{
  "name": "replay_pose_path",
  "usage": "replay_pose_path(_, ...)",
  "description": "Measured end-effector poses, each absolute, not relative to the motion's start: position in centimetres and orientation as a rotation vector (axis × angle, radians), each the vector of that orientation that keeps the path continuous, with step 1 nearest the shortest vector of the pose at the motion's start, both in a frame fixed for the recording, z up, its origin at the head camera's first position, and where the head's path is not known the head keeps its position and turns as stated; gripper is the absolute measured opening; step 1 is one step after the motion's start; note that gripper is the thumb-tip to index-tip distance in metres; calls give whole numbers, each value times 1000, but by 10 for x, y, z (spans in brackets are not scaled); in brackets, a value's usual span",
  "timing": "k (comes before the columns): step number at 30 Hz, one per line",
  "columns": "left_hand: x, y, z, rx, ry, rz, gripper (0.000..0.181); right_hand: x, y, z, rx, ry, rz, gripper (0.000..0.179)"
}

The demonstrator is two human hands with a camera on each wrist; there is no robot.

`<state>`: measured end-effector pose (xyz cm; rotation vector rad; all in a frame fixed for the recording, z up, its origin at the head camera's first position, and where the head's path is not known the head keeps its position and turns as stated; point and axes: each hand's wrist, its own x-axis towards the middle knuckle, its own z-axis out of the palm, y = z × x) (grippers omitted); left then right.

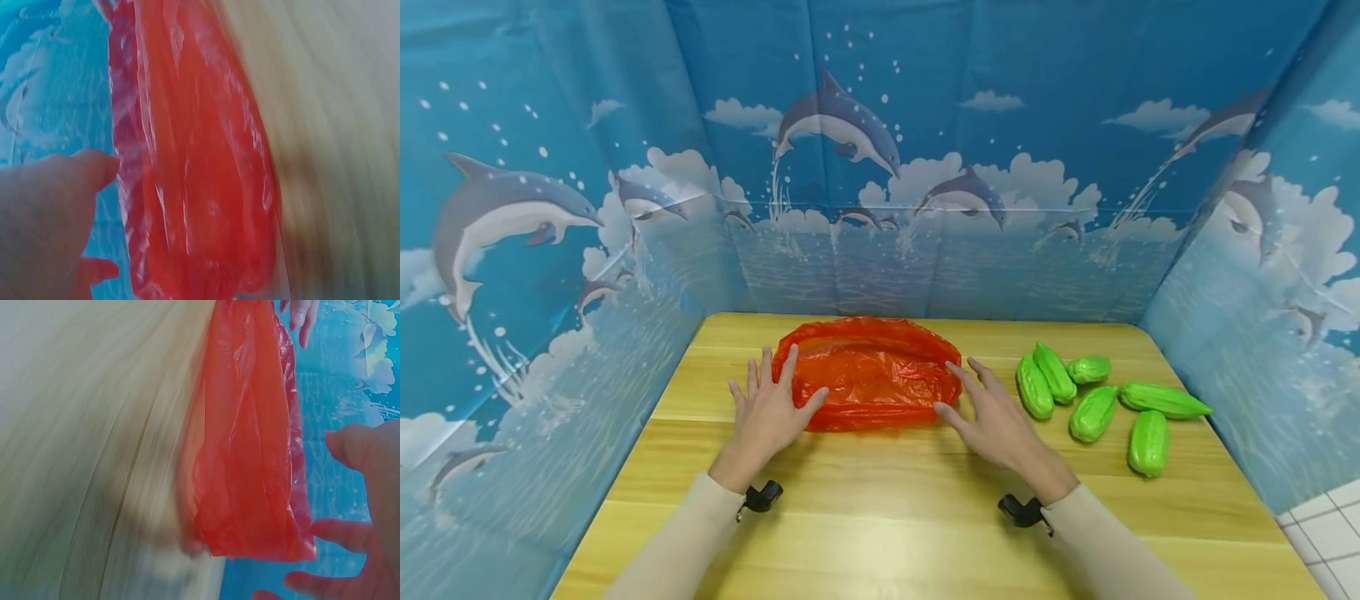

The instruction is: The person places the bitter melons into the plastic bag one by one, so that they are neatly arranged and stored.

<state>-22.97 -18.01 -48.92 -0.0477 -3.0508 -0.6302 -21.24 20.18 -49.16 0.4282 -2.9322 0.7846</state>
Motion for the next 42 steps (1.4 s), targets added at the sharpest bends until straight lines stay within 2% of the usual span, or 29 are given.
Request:
replay_pose_path(7, -242, -192, -491, -75, -3046, -793, 104, -216, 196, -494, 453, -2908, 911, 79)
replay_pose_path(15, -241, -190, -494, -161, -2961, -809, 101, -208, 194, -494, 460, -2864, 963, 76)
replay_pose_path(32, -219, -184, -493, -351, -2942, -759, 68, -177, 214, -491, 422, -2794, 926, 70)
replay_pose_path(42, -205, -171, -491, -394, -2971, -818, 75, -164, 236, -485, 399, -2795, 931, 69)
